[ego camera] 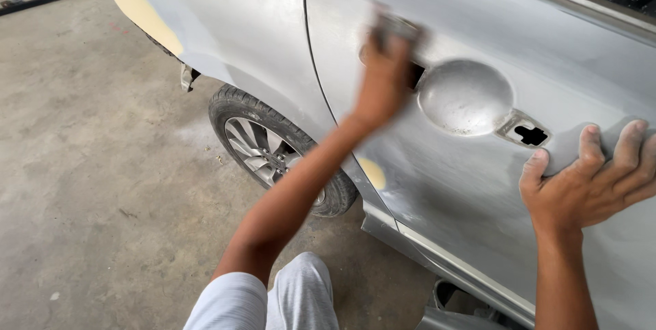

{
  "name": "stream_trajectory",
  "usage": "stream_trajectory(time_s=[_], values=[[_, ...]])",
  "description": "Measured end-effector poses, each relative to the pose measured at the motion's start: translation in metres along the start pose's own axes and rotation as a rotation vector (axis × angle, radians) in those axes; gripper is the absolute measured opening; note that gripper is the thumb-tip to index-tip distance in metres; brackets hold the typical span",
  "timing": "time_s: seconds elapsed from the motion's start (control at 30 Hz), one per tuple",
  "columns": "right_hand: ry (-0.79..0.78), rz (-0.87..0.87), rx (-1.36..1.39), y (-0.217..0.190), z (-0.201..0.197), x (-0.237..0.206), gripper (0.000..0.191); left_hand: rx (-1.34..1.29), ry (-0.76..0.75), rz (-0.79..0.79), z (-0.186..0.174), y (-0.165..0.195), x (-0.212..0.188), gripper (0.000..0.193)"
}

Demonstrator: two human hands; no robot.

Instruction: The person kneels beside a silver car and uses a sanding block to sand the surface of the driver-side door. They work around the door handle recess and along the lower edge, repeatedly rubbing the panel to smooth the surface.

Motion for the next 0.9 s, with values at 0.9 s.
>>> stream_trajectory(time_s=[0.9], values=[[-0.012,0.07,0.045,-0.003,0.012,-0.006,0.058,0.037,0.175,-0.27,-0.026,-0.143,0.027,0.064]])
Point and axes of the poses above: each hand's wrist, its own x-axis towards the middle knuckle, its own z-axis out of the palm, y = z × x, the point moved 4 cm from there along x, towards the middle knuckle, and after that the axes turned 12 degrees about x, right-handed, at the moved point
